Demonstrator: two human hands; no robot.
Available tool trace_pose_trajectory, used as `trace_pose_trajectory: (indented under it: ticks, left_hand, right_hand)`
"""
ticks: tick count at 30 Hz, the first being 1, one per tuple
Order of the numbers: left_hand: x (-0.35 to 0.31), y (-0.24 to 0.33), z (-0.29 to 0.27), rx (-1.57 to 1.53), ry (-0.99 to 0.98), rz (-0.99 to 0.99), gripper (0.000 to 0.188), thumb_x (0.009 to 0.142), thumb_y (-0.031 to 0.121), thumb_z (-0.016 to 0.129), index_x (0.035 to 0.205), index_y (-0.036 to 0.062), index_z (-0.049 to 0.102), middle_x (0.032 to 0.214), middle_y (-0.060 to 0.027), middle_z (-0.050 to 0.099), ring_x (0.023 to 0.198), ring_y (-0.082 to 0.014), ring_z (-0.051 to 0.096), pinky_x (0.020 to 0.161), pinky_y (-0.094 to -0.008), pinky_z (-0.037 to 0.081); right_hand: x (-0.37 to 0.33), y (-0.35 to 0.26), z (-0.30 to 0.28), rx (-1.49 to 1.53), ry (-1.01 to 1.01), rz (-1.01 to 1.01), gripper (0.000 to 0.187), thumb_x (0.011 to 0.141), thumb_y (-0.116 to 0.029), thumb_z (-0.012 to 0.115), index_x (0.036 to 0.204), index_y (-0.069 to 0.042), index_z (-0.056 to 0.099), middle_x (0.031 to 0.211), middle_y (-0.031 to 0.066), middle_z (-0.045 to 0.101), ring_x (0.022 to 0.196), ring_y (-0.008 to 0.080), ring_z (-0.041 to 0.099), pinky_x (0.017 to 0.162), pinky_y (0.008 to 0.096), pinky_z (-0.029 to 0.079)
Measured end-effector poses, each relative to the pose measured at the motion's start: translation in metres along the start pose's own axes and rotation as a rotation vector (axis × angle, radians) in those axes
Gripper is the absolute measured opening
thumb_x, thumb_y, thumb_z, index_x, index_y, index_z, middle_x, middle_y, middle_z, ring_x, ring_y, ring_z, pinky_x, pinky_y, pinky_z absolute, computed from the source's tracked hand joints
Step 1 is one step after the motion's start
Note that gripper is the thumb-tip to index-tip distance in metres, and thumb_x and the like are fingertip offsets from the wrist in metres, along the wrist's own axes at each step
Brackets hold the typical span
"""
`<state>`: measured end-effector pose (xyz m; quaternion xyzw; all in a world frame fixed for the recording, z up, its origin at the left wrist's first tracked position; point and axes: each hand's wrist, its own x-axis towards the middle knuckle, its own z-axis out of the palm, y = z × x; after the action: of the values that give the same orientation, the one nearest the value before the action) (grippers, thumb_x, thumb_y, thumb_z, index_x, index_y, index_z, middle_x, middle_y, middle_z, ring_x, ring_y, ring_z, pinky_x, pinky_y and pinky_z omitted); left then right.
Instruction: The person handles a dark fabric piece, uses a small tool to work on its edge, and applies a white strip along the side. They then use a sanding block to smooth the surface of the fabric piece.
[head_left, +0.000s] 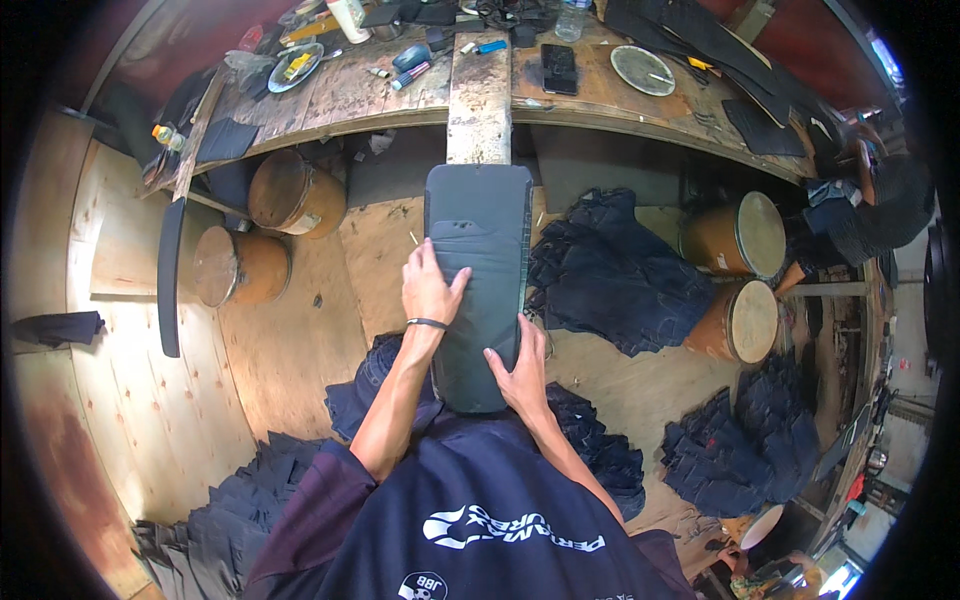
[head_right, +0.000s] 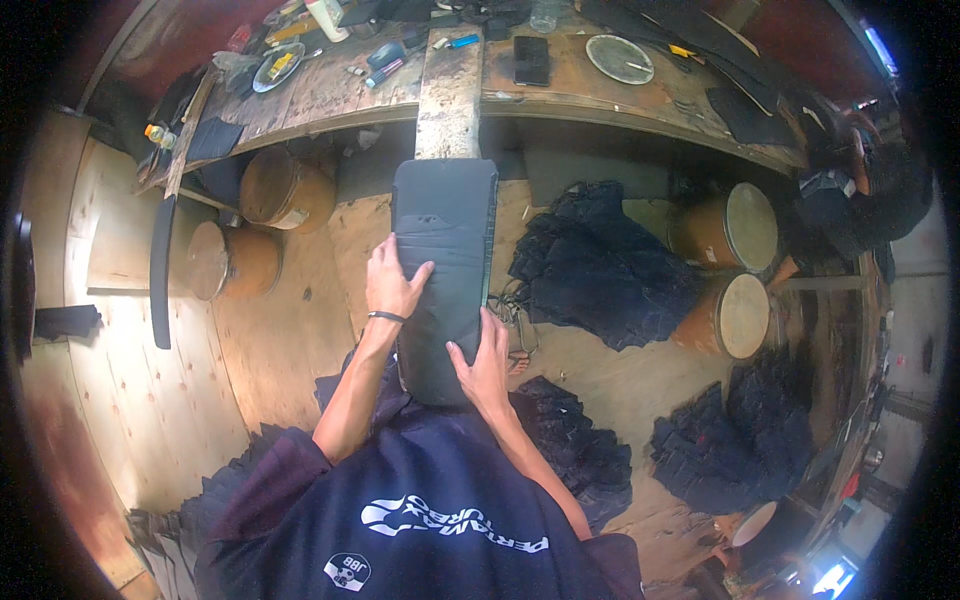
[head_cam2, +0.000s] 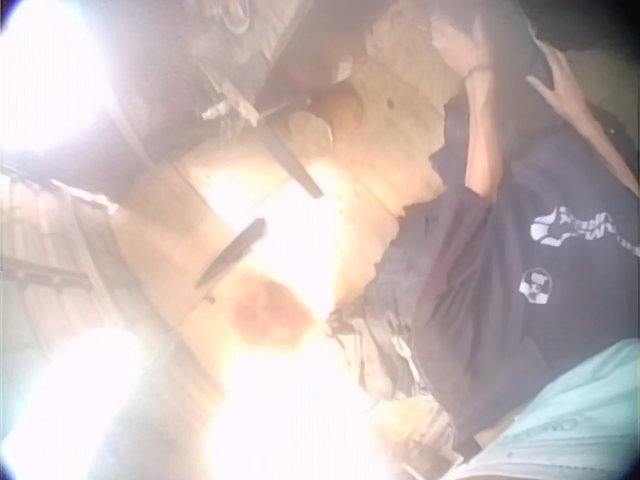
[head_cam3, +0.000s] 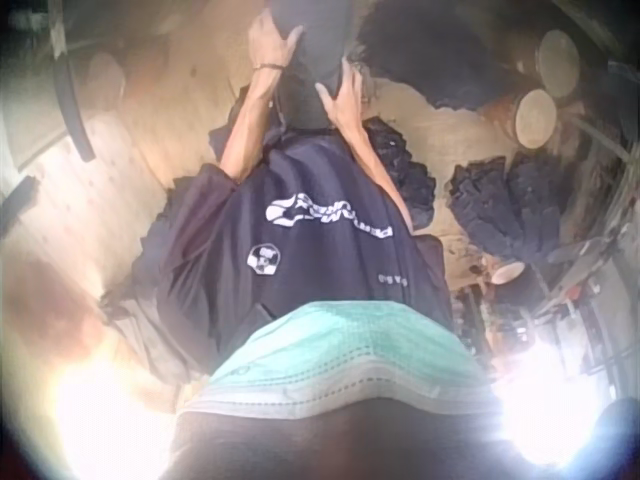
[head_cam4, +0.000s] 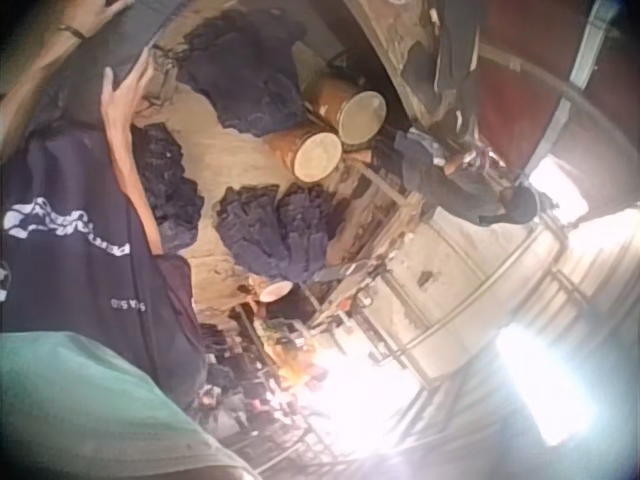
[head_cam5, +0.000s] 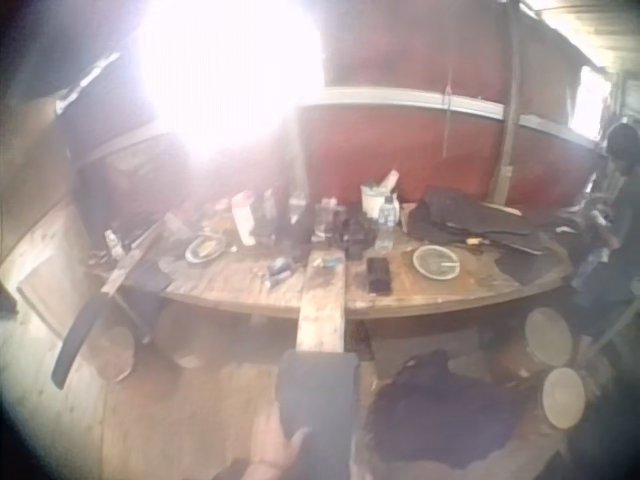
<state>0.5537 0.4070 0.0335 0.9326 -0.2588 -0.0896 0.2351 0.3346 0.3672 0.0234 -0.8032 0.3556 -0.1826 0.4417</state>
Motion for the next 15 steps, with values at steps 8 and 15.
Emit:
trace_pose_trajectory:
  ticks: [8, 15]
  left_hand:
    - [0.013, 0.019, -0.050, -1.103, -0.465, -0.103, 0.042, 0.104, 0.025, 0.074, 0.135, -0.0033, 0.068, 0.124, -0.0073, 0.075, 0.112, -0.0125, 0.068, 0.099, -0.0282, 0.054]
    - [0.003, 0.087, -0.053, -1.414, -0.666, -0.055, 0.040, 0.105, 0.016, 0.071, 0.140, -0.0005, 0.064, 0.126, -0.0057, 0.074, 0.112, -0.0125, 0.068, 0.099, -0.0293, 0.056]
  right_hand:
    - [0.053, -0.007, -0.054, 0.780, 0.039, 0.229, 0.073, 0.099, -0.019, 0.079, 0.157, 0.005, 0.041, 0.151, 0.0265, 0.055, 0.140, 0.0305, 0.055, 0.116, 0.0424, 0.046]
    - [0.093, -0.045, -0.154, 0.626, 0.058, -0.011, 0.056, 0.102, -0.016, 0.076, 0.148, 0.001, 0.051, 0.133, 0.0139, 0.068, 0.117, 0.0198, 0.065, 0.101, 0.0341, 0.051]
